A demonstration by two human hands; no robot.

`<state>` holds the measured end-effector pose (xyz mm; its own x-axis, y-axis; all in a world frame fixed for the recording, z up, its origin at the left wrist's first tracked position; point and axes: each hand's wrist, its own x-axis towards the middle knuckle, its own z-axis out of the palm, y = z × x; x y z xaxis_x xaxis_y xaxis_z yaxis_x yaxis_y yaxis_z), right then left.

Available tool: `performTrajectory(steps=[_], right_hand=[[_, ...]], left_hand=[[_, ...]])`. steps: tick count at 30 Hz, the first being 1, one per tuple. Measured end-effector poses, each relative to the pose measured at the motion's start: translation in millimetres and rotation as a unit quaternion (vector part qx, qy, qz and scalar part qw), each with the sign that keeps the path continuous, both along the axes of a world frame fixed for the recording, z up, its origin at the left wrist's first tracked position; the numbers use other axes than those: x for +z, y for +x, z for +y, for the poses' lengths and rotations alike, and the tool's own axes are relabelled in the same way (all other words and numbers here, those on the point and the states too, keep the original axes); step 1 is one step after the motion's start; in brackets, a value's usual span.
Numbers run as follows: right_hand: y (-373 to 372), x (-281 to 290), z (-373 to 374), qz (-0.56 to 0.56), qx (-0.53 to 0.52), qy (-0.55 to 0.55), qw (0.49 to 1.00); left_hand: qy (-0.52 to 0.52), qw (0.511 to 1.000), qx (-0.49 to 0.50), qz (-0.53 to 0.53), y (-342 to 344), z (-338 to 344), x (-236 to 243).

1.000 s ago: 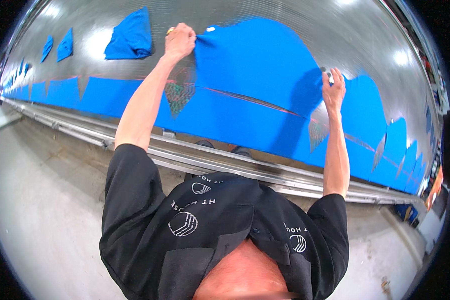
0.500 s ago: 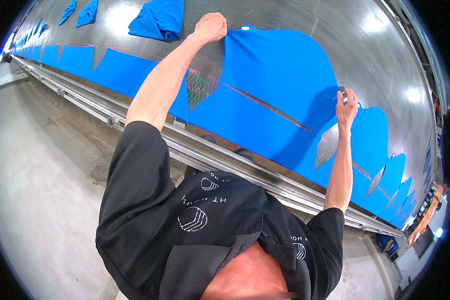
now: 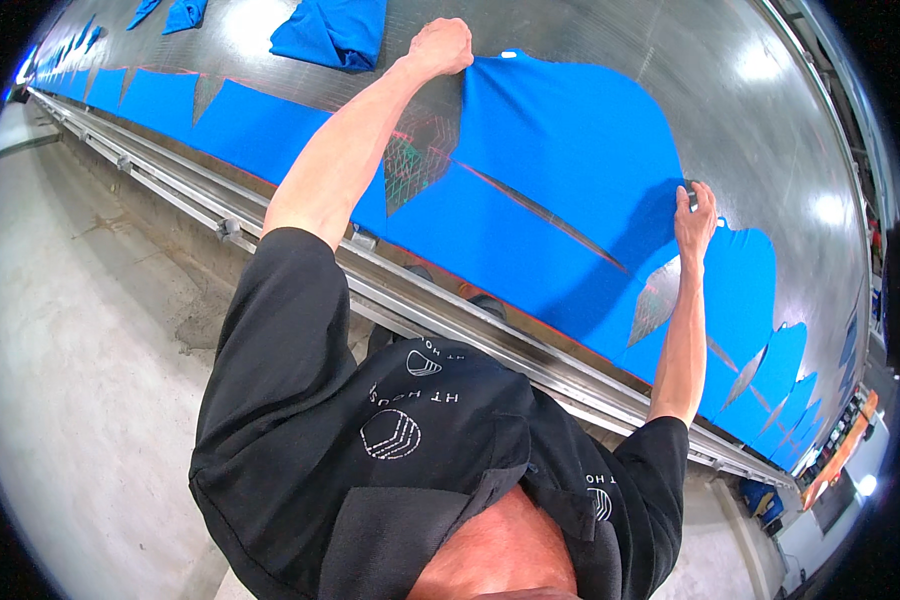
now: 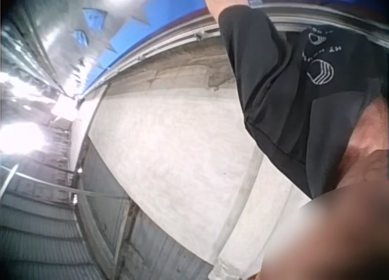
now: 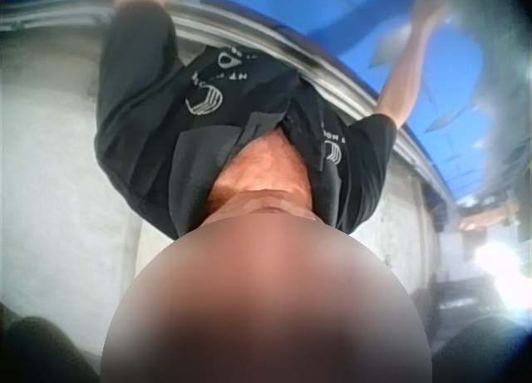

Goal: The person repeatedly picks up blue garments from a long metal table, unfolds them, and folds them into smaller rectangles. The person handles each garment one at a time, placing the folded items back on the table in a row.

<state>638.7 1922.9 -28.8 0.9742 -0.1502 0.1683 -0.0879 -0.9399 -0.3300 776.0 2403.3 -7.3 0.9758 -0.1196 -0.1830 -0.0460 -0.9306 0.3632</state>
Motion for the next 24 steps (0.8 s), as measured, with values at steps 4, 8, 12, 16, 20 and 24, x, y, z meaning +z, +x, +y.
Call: performTrajectory(steps=[4, 8, 12, 16, 20, 24], right_hand=[[-1, -1, -1, 0.002, -0.002, 0.006, 1.000], [-2, -3, -1, -0.003, -0.001, 0.010, 1.000], [-3, -3, 1, -0.005, -0.003, 0.015, 1.000], [-3, -2, 2, -0.008, -0.007, 0.010, 1.000], [-3, -2, 3, -0.010, -0.007, 0.018, 1.000], [-4, -4, 4, -0.008, -0.016, 0.015, 1.000]], left_hand=[[-0.004, 1.000, 0.011, 0.011, 0, -2, 1], [0.003, 1.000, 0.012, 0.018, 2, -3, -1], [0.009, 1.000, 0.022, -0.007, 1, -2, -6], [0.006, 1.000, 0.023, -0.013, 2, -1, -8], [0.002, 0.999, 0.030, -0.014, 3, -1, -9], [0.011, 1.000, 0.004, -0.005, 4, 0, -10]])
